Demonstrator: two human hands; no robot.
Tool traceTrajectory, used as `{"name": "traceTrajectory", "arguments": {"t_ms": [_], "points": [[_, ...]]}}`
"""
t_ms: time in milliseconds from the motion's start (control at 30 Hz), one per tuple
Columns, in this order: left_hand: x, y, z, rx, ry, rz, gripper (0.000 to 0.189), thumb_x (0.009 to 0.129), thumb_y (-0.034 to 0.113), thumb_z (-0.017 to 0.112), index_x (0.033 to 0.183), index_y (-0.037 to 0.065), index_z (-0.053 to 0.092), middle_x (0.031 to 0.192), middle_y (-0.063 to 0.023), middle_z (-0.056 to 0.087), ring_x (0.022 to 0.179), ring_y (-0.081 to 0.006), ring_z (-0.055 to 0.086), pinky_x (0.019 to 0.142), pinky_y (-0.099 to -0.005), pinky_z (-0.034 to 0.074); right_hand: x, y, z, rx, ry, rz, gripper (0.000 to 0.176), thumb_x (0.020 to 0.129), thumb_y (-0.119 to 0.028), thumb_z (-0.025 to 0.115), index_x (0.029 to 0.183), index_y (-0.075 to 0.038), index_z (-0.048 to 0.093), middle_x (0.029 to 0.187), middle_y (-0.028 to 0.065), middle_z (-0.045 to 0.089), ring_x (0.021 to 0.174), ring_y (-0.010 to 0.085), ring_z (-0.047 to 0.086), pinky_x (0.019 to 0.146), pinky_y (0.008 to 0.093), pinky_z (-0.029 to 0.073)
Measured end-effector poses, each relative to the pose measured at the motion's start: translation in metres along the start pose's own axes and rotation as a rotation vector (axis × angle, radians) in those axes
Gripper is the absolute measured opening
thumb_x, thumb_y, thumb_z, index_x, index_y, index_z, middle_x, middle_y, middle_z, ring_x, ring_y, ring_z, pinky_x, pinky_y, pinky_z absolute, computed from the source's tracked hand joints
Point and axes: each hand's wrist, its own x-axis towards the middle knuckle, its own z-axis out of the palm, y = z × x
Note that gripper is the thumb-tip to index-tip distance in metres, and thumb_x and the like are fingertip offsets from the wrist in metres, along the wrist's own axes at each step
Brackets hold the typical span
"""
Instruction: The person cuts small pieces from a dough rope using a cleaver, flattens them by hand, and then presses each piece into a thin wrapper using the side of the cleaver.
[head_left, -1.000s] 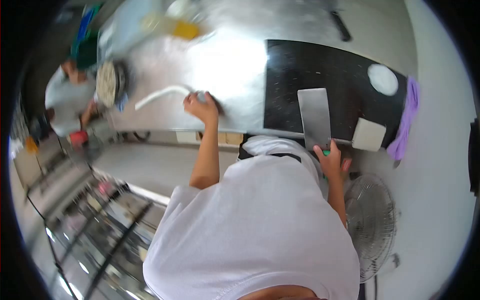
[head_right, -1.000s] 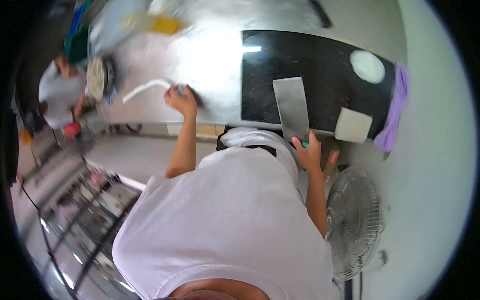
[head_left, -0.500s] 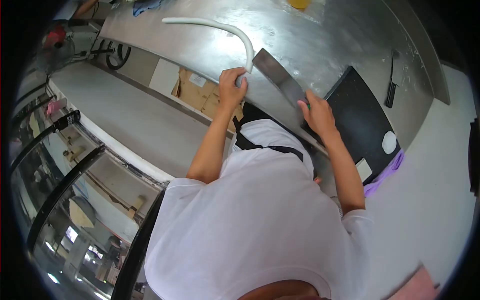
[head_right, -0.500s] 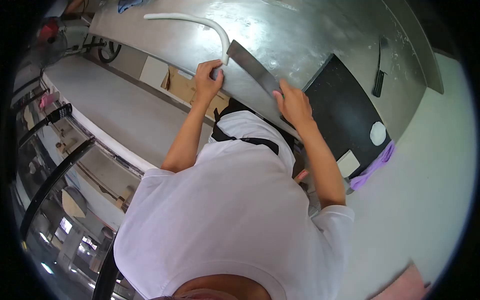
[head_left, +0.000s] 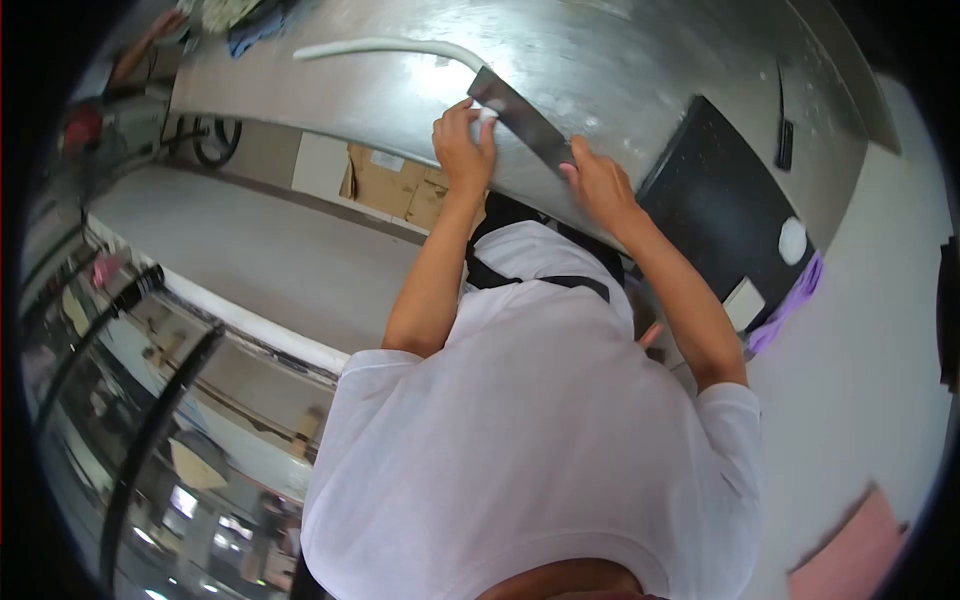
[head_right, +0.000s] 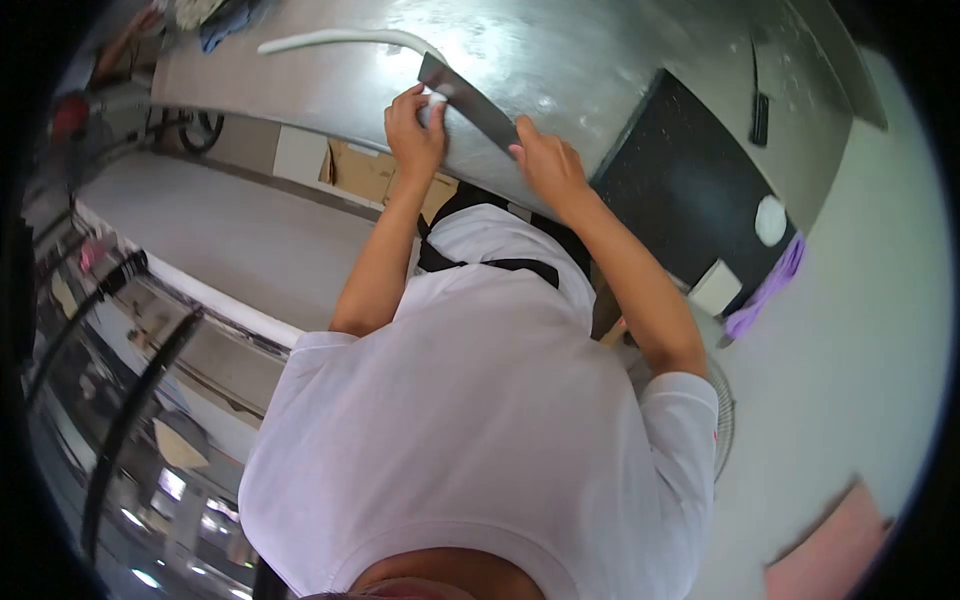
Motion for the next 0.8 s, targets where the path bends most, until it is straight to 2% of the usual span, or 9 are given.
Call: {"name": "traceTrajectory", "arguments": {"t_ms": [100,167,233,367,433,533,667,767,800], "points": [[0.004,0.015,-0.006,-0.074,-0.116,-0.141,0.021,0.081,0.011,0.081,0.094,0.003,0.066,0.091,-0.0080,0.066,0.085,-0.0261,0.060,0.079,-0.0376,0.046,-0.029,0.014,0.007,0.196,0.041,0.110,0.030,0.097,-0.023,0.064,0.114,-0.005,0.047,0.087,0.0282,0.067,0.087,0.0538,0.063,0.074,0.0598,0.048],[0.007,0.037,-0.013,-0.241,-0.184,-0.449,0.020,0.082,0.008,0.080,0.091,0.002,0.063,0.083,-0.0040,0.063,0.079,-0.0186,0.058,0.071,-0.0309,0.045,-0.076,0.027,0.013,0.381,0.209,0.170,0.033,0.096,-0.023,0.066,0.116,-0.003,0.051,0.095,0.0300,0.067,0.095,0.0536,0.062,0.078,0.0560,0.049],[0.008,0.056,0.014,-0.354,-0.280,-0.370,0.019,0.082,0.006,0.080,0.090,0.003,0.063,0.079,-0.0011,0.059,0.073,-0.0132,0.054,0.065,-0.0262,0.042,-0.131,0.032,0.017,0.510,0.519,0.376,0.034,0.095,-0.024,0.068,0.117,-0.001,0.055,0.101,0.0279,0.070,0.100,0.0489,0.066,0.083,0.0503,0.051],[-0.002,0.165,0.096,-0.608,-0.907,0.201,0.020,0.084,0.010,0.080,0.098,0.007,0.066,0.079,-0.0004,0.071,0.073,-0.0129,0.057,0.066,-0.0291,0.042,-0.244,0.048,0.048,0.560,0.845,0.823,0.040,0.096,-0.028,0.070,0.117,0.003,0.058,0.099,0.0189,0.072,0.086,0.0319,0.072,0.076,0.0395,0.053],[-0.012,0.228,0.127,-0.543,-1.130,0.784,0.016,0.081,0.013,0.082,0.092,0.013,0.071,0.082,0.0003,0.072,0.089,-0.0189,0.062,0.073,-0.0355,0.045,-0.287,0.037,0.069,0.647,0.994,0.965,0.040,0.096,-0.028,0.070,0.117,0.003,0.057,0.094,0.0157,0.070,0.076,0.0267,0.069,0.069,0.0365,0.052],[-0.056,0.288,0.171,-0.284,-1.608,1.146,0.016,0.075,0.015,0.085,0.085,0.016,0.073,0.097,-0.0027,0.071,0.103,-0.0258,0.061,0.082,-0.0425,0.047,-0.321,0.005,0.095,0.803,1.209,1.213,0.040,0.096,-0.028,0.071,0.117,0.003,0.057,0.087,0.0095,0.065,0.062,0.0179,0.059,0.057,0.0322,0.048],[-0.095,0.319,0.203,0.228,-1.695,1.301,0.042,0.064,0.014,0.090,0.100,0.015,0.067,0.119,-0.0104,0.055,0.114,-0.0334,0.060,0.090,-0.0469,0.052,-0.322,-0.036,0.121,0.957,1.287,1.578,0.039,0.095,-0.026,0.071,0.117,0.003,0.057,0.081,0.0054,0.060,0.056,0.0121,0.051,0.050,0.0297,0.043],[-0.098,0.322,0.205,0.215,-1.626,1.243,0.057,0.061,0.012,0.091,0.110,0.014,0.061,0.116,-0.0105,0.056,0.115,-0.0353,0.059,0.090,-0.0474,0.052,-0.313,-0.036,0.147,0.785,1.404,1.477,0.039,0.095,-0.026,0.072,0.118,0.003,0.057,0.083,0.0068,0.061,0.056,0.0115,0.052,0.049,0.0292,0.042],[-0.098,0.328,0.209,0.212,-1.610,1.267,0.057,0.061,0.012,0.091,0.110,0.014,0.061,0.116,-0.0105,0.056,0.115,-0.0353,0.059,0.090,-0.0474,0.052,-0.321,-0.028,0.154,1.039,1.361,1.509,0.041,0.095,-0.026,0.072,0.120,0.003,0.057,0.086,0.0083,0.061,0.058,0.0137,0.054,0.051,0.0304,0.044]]}}
